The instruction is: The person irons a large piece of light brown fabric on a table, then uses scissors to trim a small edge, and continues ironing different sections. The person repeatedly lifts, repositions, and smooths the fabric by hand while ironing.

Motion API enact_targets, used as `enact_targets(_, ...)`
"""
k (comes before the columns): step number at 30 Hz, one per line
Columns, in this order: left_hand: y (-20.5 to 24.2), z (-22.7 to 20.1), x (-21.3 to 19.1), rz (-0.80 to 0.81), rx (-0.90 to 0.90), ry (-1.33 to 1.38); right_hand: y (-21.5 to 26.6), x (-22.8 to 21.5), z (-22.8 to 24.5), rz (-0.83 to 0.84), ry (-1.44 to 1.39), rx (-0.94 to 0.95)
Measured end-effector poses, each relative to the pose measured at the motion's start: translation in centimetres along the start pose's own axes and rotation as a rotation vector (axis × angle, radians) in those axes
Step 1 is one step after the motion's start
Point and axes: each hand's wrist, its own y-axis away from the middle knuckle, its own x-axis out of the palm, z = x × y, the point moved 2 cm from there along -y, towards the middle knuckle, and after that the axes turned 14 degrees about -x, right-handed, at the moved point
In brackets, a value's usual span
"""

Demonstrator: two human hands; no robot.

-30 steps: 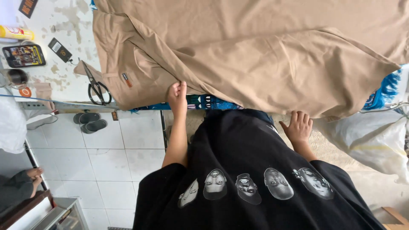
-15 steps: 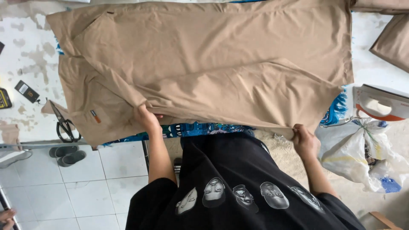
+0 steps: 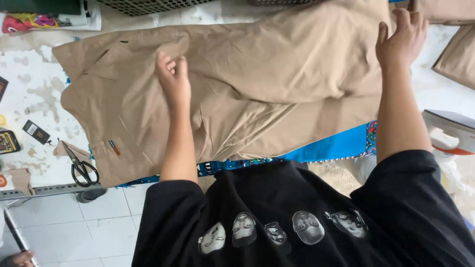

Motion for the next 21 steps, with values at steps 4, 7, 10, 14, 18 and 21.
enact_targets(4, 16.1, -3.8, 0.8, 0.081, 0.523, -0.485, 8.6, 2.1, 2.0, 0.170, -0.047, 0.337)
enact_targets(7, 24.3, 2.8, 1.2, 0.396, 0.466, -0.933, 15.3, 5.3, -0.2, 0.296, -0.144, 0.787)
enact_targets(10, 26.7, 6.3, 0.3, 0.414, 0.538, -1.155, 17.8, 8.3, -3.3, 0.359, -0.237, 1.133)
enact_targets(14, 28.3, 6.5, -1.7, 0.046, 0.653, -1.143, 19.1, 11.6, -7.9, 0.241, -0.436, 1.372)
enact_targets(18, 29.9, 6.9, -4.3, -0.097, 0.538, -1.105, 20.3, 12.6, -15.0, -0.751, -1.102, 1.316)
enact_targets(21, 32.6, 6.5, -6.3, -0.172, 0.819, -0.903, 23.5, 10.8, -17.2, -0.883, -0.745, 0.888)
